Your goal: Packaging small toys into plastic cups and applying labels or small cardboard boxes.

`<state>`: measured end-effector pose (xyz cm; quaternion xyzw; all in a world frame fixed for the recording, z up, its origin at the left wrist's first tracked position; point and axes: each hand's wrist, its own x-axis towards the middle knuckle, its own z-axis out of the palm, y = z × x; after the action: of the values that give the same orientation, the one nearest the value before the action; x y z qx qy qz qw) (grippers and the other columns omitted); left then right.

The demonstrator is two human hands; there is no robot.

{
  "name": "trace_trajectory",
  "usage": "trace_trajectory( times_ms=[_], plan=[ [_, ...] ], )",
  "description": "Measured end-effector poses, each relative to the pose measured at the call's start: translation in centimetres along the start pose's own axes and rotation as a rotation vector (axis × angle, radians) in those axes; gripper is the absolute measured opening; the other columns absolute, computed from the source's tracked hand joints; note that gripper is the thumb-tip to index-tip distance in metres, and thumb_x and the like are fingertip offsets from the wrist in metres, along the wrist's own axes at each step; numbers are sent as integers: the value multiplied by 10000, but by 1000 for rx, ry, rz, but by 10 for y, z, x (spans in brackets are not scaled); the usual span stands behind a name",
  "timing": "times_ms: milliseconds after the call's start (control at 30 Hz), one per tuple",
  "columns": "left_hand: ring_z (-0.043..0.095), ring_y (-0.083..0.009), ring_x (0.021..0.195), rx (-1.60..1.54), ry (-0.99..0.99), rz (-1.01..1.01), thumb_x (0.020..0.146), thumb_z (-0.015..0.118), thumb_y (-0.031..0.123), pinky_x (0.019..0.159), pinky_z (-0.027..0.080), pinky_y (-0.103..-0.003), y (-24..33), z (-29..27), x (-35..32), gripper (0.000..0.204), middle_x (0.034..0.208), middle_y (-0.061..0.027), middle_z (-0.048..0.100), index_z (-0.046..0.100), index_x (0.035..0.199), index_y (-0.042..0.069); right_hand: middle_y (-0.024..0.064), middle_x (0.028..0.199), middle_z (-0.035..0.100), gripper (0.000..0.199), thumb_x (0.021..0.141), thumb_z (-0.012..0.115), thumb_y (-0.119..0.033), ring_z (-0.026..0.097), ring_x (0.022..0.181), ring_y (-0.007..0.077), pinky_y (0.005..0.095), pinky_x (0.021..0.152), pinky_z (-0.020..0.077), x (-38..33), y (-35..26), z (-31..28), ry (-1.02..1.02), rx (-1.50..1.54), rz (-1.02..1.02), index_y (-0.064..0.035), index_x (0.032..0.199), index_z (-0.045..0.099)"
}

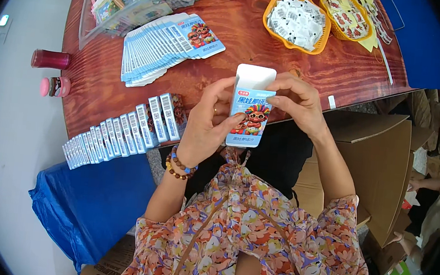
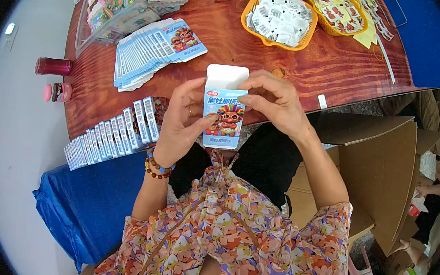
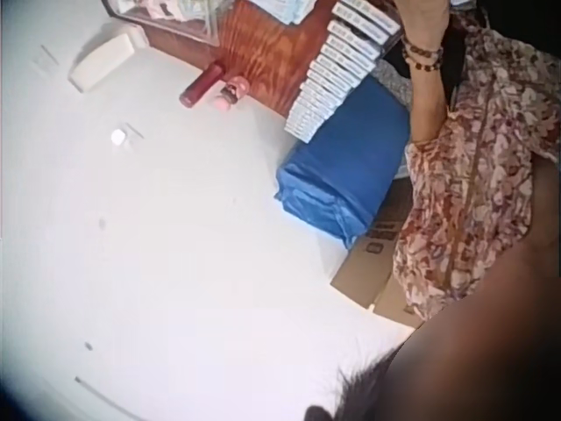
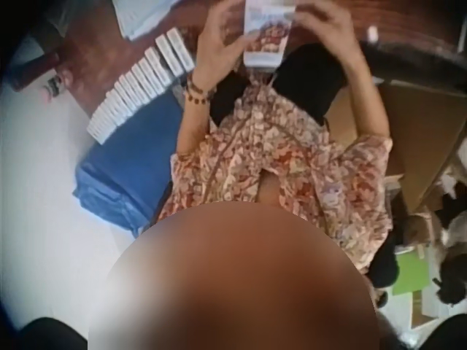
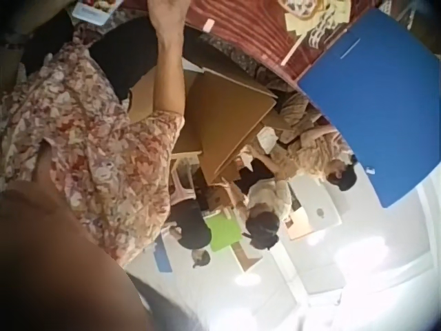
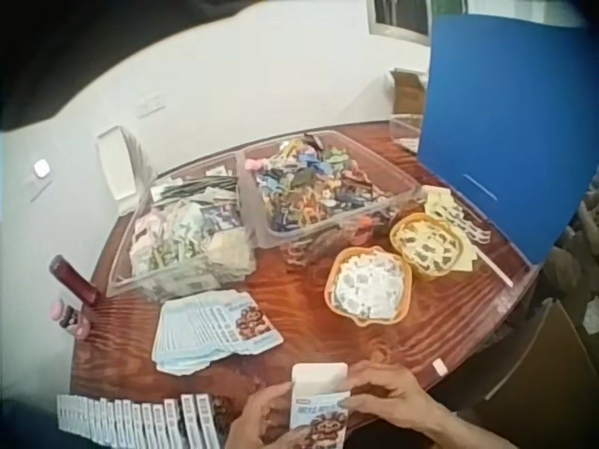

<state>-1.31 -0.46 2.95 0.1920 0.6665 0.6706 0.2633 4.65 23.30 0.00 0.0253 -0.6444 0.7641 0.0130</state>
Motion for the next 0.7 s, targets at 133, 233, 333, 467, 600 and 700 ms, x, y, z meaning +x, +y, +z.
trace_trajectory(
  times_ms=[133, 233, 333, 467, 600, 700],
  plan=[
    [651, -175, 1069, 27, -65, 31, 899, 686, -38, 882, 558, -312, -5, -1, -1, 595, 1191, -117, 622, 445, 1435, 56, 70, 1140, 616, 150, 915, 682, 18, 627, 1014, 133, 271, 839, 521, 4, -9, 0, -86, -192, -94, 0, 1063, 701],
    [643, -171, 1079, -17, -108, -7, 900, 673, -56, 896, 555, -314, -11, -2, -1, 551, 1219, -116, 607, 470, 1400, 57, 64, 1130, 617, 155, 909, 687, 16, 626, 1017, 130, 264, 818, 530, 1, -13, 4, -81, -232, -101, -7, 1061, 699],
    [635, -173, 1093, -100, -132, -46, 900, 665, -66, 906, 554, -319, -16, 0, -5, 535, 1232, -117, 594, 477, 1383, 62, 61, 1136, 621, 141, 919, 675, -3, 629, 1015, 125, 260, 803, 544, -5, -19, 11, -43, -93, -14, -10, 1059, 693],
    [630, -177, 1107, -90, -159, 30, 902, 651, -79, 916, 556, -325, -18, 4, -8, 536, 1224, -114, 585, 473, 1385, 68, 50, 1080, 637, 160, 979, 633, -107, 646, 982, 120, 267, 779, 568, 2, -36, 16, 17, 92, 132, -11, 1102, 665],
    [638, -181, 1092, -28, -157, 31, 904, 645, -85, 918, 555, -321, -17, 7, -8, 532, 1220, -111, 580, 472, 1385, 66, 35, 1002, 686, 204, 998, 639, -193, 675, 875, 100, 267, 756, 581, 17, -36, -3, -59, 121, 404, -21, 1106, 662],
    [640, -186, 1088, -82, -158, -15, 907, 648, -77, 918, 554, -319, -15, 7, -11, 554, 1229, -117, 576, 448, 1402, 70, 54, 1030, 716, 196, 987, 651, -172, 690, 868, 100, 262, 766, 584, 19, -42, -5, -172, 85, 445, -24, 1112, 680]
  ],
)
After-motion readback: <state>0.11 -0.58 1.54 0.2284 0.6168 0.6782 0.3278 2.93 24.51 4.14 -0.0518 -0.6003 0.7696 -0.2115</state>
